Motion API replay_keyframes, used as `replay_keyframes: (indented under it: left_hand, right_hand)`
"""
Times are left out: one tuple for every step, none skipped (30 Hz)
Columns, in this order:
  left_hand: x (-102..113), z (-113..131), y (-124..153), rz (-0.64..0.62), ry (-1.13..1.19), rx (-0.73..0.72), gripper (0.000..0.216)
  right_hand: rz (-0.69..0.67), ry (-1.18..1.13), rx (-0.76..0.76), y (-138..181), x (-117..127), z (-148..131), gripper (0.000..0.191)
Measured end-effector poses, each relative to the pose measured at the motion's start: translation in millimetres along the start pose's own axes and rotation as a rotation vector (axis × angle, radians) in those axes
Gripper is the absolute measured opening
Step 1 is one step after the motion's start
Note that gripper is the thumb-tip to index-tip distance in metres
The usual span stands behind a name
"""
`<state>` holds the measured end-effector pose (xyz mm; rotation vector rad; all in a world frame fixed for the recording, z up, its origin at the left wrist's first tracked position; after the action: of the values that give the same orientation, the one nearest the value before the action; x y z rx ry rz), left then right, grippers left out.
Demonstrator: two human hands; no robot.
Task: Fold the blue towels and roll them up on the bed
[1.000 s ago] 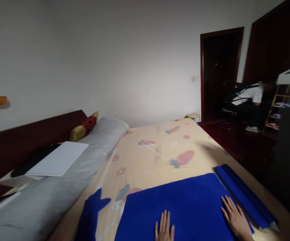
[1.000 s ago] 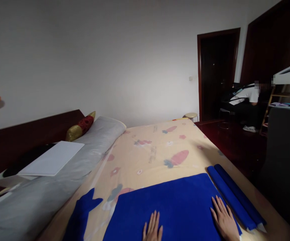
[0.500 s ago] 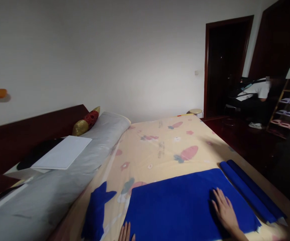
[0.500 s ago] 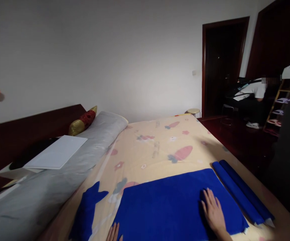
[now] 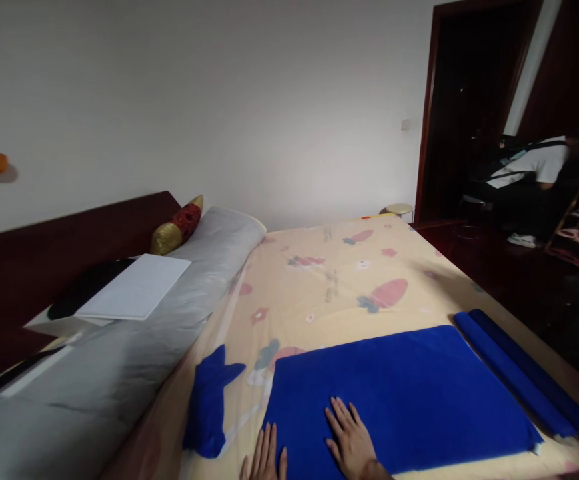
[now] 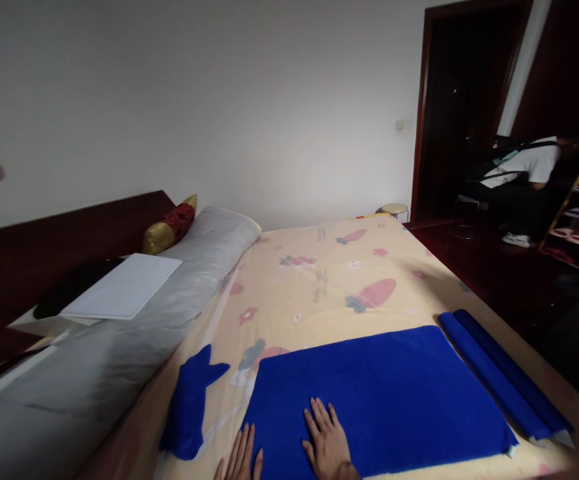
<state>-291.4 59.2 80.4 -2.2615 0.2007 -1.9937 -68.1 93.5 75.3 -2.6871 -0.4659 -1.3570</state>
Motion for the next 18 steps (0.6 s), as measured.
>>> replay_keyframes:
  left_hand:
    - [3, 1, 1, 0.006, 0.001, 0.005, 0.055]
    - [6, 2, 1, 0.011, 0.004, 0.005, 0.056]
    - [9, 4, 2, 0.014, 0.008, 0.001, 0.056]
    - [11, 5, 2, 0.016, 0.011, 0.0, 0.056]
    - [13, 5, 2, 0.014, 0.014, -0.002, 0.057]
    - [14, 6, 2, 0.009, 0.017, -0.001, 0.056]
    - [14, 6, 2, 0.001, 0.019, 0.0, 0.056]
    - [14, 6, 1, -0.008, 0.02, 0.005, 0.056]
    - [13, 6, 1, -0.018, 0.019, 0.01, 0.056]
    - [13, 6, 0, -0.031, 0.018, 0.014, 0.056]
    - [12, 6, -1, -0.046, 0.017, 0.019, 0.057]
    - [11, 6, -2, -0.065, 0.019, 0.026, 0.058]
    - [10, 5, -2, -0.088, 0.026, 0.032, 0.058]
    - [9, 4, -3, -0.111, 0.036, 0.04, 0.059]
    - [8, 2, -3, -0.136, 0.05, 0.047, 0.059]
    - [7, 0, -3, -0.161, 0.066, 0.055, 0.059]
    - [5, -3, -4, -0.187, 0.085, 0.06, 0.059]
    - [3, -5, -4, -0.213, 0.104, 0.065, 0.059]
  right_hand:
    - [0.012, 0.017, -0.027, -1, 6, 13, 0.058]
    - [0.034, 0.038, -0.062, -1, 16, 29, 0.058]
    - [0.064, 0.062, -0.101, -1, 26, 47, 0.057]
    - [0.101, 0.087, -0.137, 0, 39, 66, 0.057]
    - [0.147, 0.113, -0.171, 1, 52, 85, 0.057]
    - [0.195, 0.139, -0.203, 5, 66, 105, 0.058]
    - [0.242, 0.166, -0.232, 10, 80, 125, 0.058]
    - [0.285, 0.194, -0.259, 16, 93, 146, 0.058]
    - [0.323, 0.223, -0.285, 24, 106, 166, 0.059]
    - [0.356, 0.253, -0.312, 33, 118, 186, 0.059]
    - [0.385, 0.283, -0.341, 44, 130, 206, 0.06]
    - [0.413, 0.313, -0.373, 56, 141, 227, 0.061]
    - [0.441, 0.342, -0.403, 69, 151, 246, 0.063]
    - [0.471, 0.369, -0.431, 81, 161, 265, 0.064]
    - [0.504, 0.394, -0.455, 94, 169, 282, 0.066]
    - [0.536, 0.414, -0.472, 106, 177, 297, 0.067]
    - [0.564, 0.43, -0.484, 115, 183, 310, 0.068]
    - [0.586, 0.442, -0.489, 123, 187, 320, 0.069]
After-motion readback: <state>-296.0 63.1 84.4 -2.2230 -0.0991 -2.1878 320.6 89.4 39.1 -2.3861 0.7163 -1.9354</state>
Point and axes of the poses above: each hand's wrist, its own y-axis away from the middle knuckle, its own x-axis out of the back of the hand, z = x × y, the point moved 10 cm from there along -y, towards the middle knuckle, and after that the axes turned 13 degrees about -x, right-handed, at the moved point
